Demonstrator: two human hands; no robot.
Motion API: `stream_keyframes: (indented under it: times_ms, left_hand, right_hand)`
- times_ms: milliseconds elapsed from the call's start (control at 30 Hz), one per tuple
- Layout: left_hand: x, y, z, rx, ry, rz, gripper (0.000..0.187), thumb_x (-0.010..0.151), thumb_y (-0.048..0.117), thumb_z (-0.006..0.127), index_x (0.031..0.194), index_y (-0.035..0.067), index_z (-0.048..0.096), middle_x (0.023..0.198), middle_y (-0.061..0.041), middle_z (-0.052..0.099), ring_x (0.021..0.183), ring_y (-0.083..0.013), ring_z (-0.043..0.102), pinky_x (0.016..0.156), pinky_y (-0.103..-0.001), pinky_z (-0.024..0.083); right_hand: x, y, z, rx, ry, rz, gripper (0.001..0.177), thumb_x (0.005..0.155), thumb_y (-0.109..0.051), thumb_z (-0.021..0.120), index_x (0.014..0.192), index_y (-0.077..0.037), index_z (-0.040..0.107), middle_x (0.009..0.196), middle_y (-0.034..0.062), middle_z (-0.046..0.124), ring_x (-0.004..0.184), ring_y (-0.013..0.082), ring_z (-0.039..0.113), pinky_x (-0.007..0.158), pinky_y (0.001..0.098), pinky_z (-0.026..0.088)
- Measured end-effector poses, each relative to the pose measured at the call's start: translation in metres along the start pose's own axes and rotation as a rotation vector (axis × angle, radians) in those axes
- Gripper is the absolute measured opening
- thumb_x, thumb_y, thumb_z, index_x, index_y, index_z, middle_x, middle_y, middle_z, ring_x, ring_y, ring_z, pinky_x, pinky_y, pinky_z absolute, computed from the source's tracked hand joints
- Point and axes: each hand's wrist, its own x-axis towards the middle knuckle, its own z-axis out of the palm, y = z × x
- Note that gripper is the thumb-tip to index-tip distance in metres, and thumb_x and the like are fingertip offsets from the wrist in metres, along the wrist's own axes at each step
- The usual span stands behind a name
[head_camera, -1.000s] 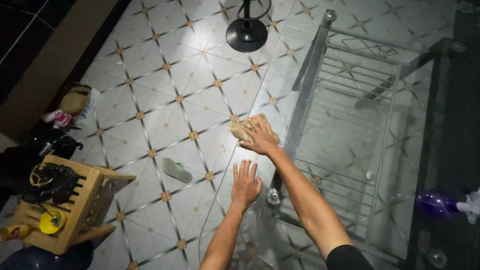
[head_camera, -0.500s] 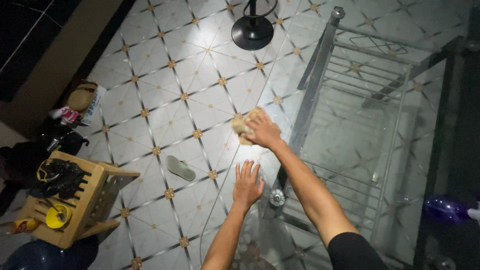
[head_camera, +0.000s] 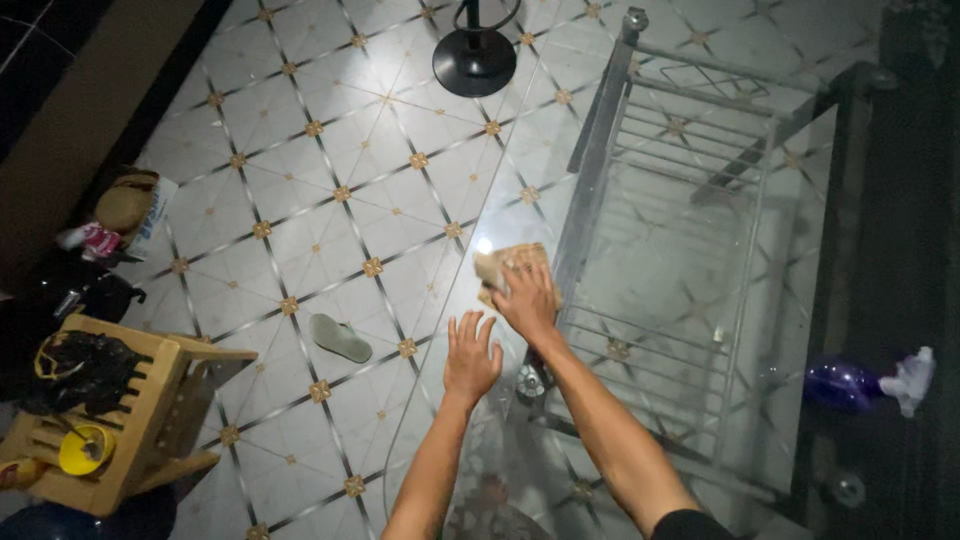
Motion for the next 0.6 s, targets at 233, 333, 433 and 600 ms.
stream_keyframes:
  times_ms: [233, 333, 433, 600]
  left_hand:
    - [-0.005, -0.018, 0.016, -0.158, 0.032, -0.017, 0.036, 0.096, 0.013, 0.054, 0.129, -0.003, 0.058, 0.140, -0.023, 0.054, 0.141, -0.0396, 0.044, 0.125, -0.059, 0.024]
    - [-0.008, -0.023, 0.019, -0.254, 0.044, -0.043, 0.037, 0.096, 0.011, 0.055, 0.129, -0.005, 0.057, 0.140, -0.023, 0.055, 0.141, -0.0402, 0.045, 0.124, -0.057, 0.026]
    - [-0.014, -0.026, 0.011, -0.327, 0.066, -0.017, 0.039, 0.096, 0.006, 0.054, 0.133, -0.006, 0.054, 0.143, -0.027, 0.051, 0.143, -0.0447, 0.041, 0.123, -0.054, 0.030]
    - [-0.081, -0.016, -0.018, -0.024, 0.061, -0.041, 0.043, 0.091, 0.006, 0.058, 0.133, -0.005, 0.055, 0.142, -0.026, 0.051, 0.142, -0.0448, 0.039, 0.120, -0.057, 0.026]
  right_hand:
    - [-0.063, 0.000, -0.038, 0.091, -0.038, -0.224, 0.055, 0.073, -0.032, 0.079, 0.123, -0.011, 0.072, 0.143, 0.0111, 0.061, 0.141, 0.0324, 0.049, 0.119, 0.0480, 0.034]
    - [-0.081, 0.008, -0.046, 0.063, -0.052, -0.236, 0.054, 0.071, -0.032, 0.080, 0.121, -0.012, 0.072, 0.143, 0.0111, 0.062, 0.140, 0.0328, 0.050, 0.116, 0.0484, 0.037]
    - [-0.083, 0.016, -0.050, 0.037, -0.090, -0.152, 0.059, 0.075, -0.040, 0.081, 0.124, -0.010, 0.068, 0.137, 0.0114, 0.062, 0.139, 0.0333, 0.049, 0.119, 0.0482, 0.038]
    - [-0.062, 0.021, -0.026, -0.116, 0.012, 0.070, 0.068, 0.082, -0.050, 0.076, 0.136, -0.010, 0.064, 0.149, 0.0148, 0.055, 0.146, 0.0362, 0.039, 0.120, 0.0569, 0.029]
